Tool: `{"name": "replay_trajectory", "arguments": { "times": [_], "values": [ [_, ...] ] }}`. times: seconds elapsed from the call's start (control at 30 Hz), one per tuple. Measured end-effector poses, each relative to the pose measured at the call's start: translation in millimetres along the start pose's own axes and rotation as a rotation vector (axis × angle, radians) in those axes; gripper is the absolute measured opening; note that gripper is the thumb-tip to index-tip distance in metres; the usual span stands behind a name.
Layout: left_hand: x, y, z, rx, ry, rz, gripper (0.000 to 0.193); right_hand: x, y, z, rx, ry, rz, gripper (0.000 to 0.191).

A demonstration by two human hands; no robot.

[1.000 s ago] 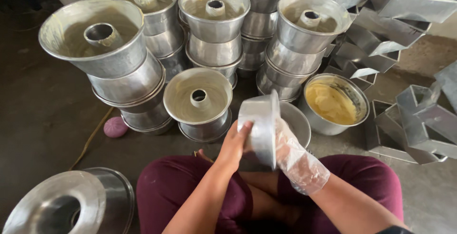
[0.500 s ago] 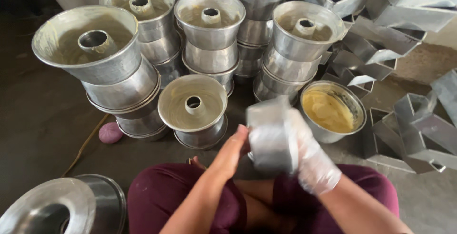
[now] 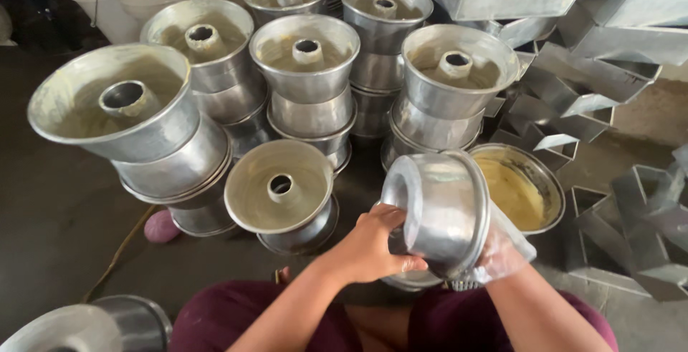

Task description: The person sits on the floor and repeatedly greases the interior surfaces of metal bundt-style cake molds using a cloth soaked in a yellow substance. They handle each mold one at a time, rotating it to coat the inner walls and central tube, then place it aside.

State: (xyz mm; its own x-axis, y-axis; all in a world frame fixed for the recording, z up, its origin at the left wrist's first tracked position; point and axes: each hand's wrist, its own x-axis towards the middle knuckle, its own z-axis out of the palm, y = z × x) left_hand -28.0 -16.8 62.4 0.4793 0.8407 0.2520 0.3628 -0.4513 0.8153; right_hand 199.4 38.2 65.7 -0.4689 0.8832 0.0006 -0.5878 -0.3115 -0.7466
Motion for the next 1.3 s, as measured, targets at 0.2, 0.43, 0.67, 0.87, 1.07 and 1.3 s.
{"name": "replay_trajectory", "arguments": {
  "times": [0.2,0.43,0.67,0.87,1.07,1.3],
  "values": [
    [34.6,-52.4,8.0,-1.045,0.038,-0.5,0.062,15.1,45.7,-7.3,0.037,0.002,0.08,0.029],
    [-9.0,-64.8,9.6,-0.798,0.137,-0.304,0.065,39.2,97.9,-21.0,0.163,0.156,0.188,0.033],
    [-17.7,-23.7,5.7,0.116,-0.024,-0.002,0.068,0.8,35.1,4.0,0.001,0.045,0.021,0.028],
    [-12.6,-50.2,11.4,-0.601,0.146,-0.238,0.079,-8.8,32.7,45.7,-0.449,0.113,0.0,0.022],
    [-11.7,-64.8,9.9,-0.917,0.241,-0.53,0.071,16.8,73.2,59.2,-0.173,-0.012,0.121,0.021],
    [-25.5,-14.0,7.8,-0.007,0.138,0.05,0.066,-1.2,36.6,32.6,-0.166,0.038,-0.056,0.025]
  ]
}}
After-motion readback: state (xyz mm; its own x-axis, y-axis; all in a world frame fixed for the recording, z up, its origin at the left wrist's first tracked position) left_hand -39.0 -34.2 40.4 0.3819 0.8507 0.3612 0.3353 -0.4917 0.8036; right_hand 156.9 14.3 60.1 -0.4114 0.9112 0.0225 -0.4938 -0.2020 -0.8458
